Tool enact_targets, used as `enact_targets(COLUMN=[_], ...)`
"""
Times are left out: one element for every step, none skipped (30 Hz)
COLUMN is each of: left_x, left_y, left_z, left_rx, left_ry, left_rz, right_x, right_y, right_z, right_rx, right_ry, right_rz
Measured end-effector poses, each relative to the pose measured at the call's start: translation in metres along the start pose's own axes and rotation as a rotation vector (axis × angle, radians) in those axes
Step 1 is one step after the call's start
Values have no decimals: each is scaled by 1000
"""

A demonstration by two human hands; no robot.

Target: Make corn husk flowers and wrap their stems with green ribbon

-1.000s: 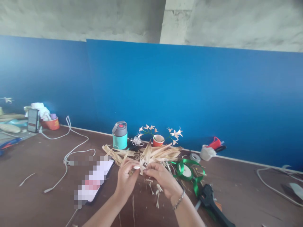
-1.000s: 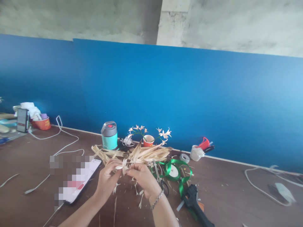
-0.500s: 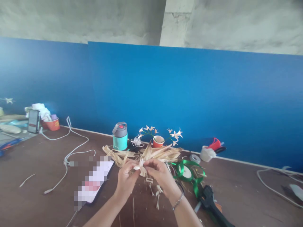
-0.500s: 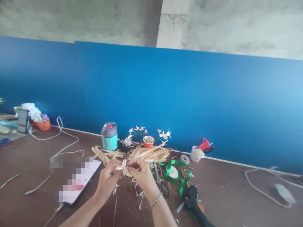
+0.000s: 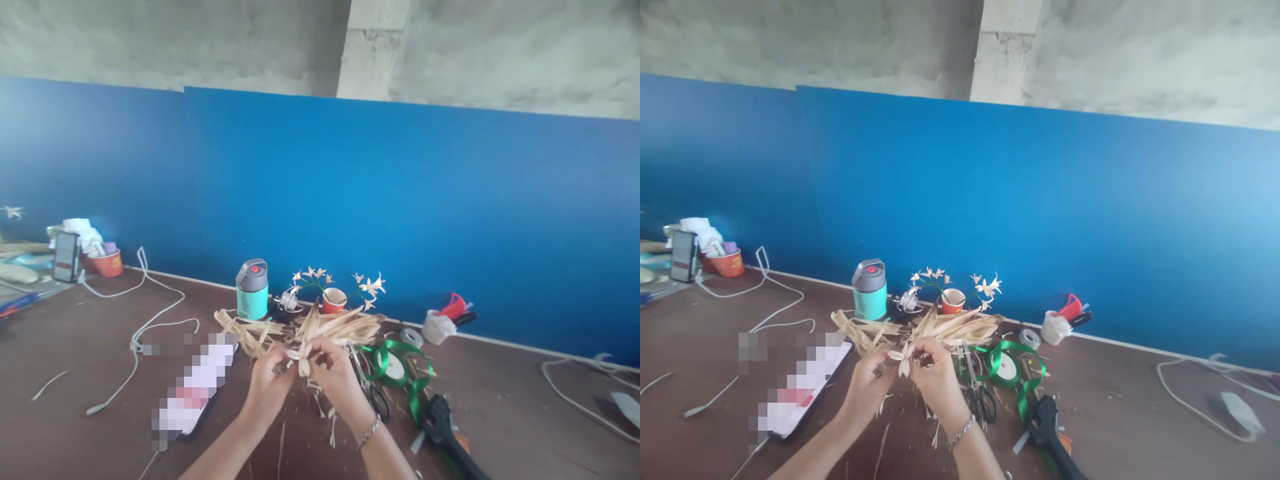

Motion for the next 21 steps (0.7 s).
enact_targets(left_x=[-1,-1,-2,-3,-3,-4,-4,-4,-4,-3,-1,2,6,9,12,13,14,14,14,14,14], left_y=[0,0,0,-1,-2,-2,-2,-1,-1,-1,-1,-1,-1,-2,-2,-3,-4,-4,-4,-4,-3], left_z=[0,0,0,0,-1,-1,-2,-3,-3,-4,-5,-6,-7,-7,-8,-9,-9,-9,-9,-9,-9], left_rx=[-21,-36,-46,-49,-57,-68,-82,-96,-110,-124,-141,-163,-190,-218,-245,-265,-277,-285,-292,-298,-304], left_ry=[-10,-17,-27,-27,-27,-22,-16,-10,-2,12,34,60,85,106,120,126,126,124,120,115,109], left_rz=[-4,-14,-32,-56,-79,-101,-122,-140,-159,-181,-208,-240,-278,-316,-353,-381,-400,-409,-413,-417,-420], right_x=[0,0,-1,-3,-4,-6,-9,-12,-14,-15,-16,-16,-15,-14,-14,-13,-13,-13,-13,-12,-12], right_y=[0,-1,-2,-4,-5,-5,-4,-1,2,4,7,9,12,13,15,16,16,16,15,15,15], right_z=[0,0,1,1,2,2,3,3,3,3,3,2,2,1,1,0,0,0,0,0,0], right_rx=[-5,1,17,38,57,67,65,51,34,15,-6,-30,-58,-88,-119,-145,-161,-168,-169,-171,-174], right_ry=[2,2,-1,-6,-17,-33,-55,-78,-98,-113,-120,-120,-118,-114,-115,-115,-115,-114,-113,-112,-113], right_rz=[-14,-24,-28,-26,-25,-33,-53,-85,-123,-164,-204,-239,-269,-292,-309,-319,-325,-328,-331,-335,-341])
Point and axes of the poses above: each hand's wrist, its own z-axis towards the middle knuckle, its own x-axis out of the palm, y = z × x, the point moved 8 cm from there along z, towards the middle knuckle, and after that the axes turned 4 degrees about -y, right-handed, at the moved point
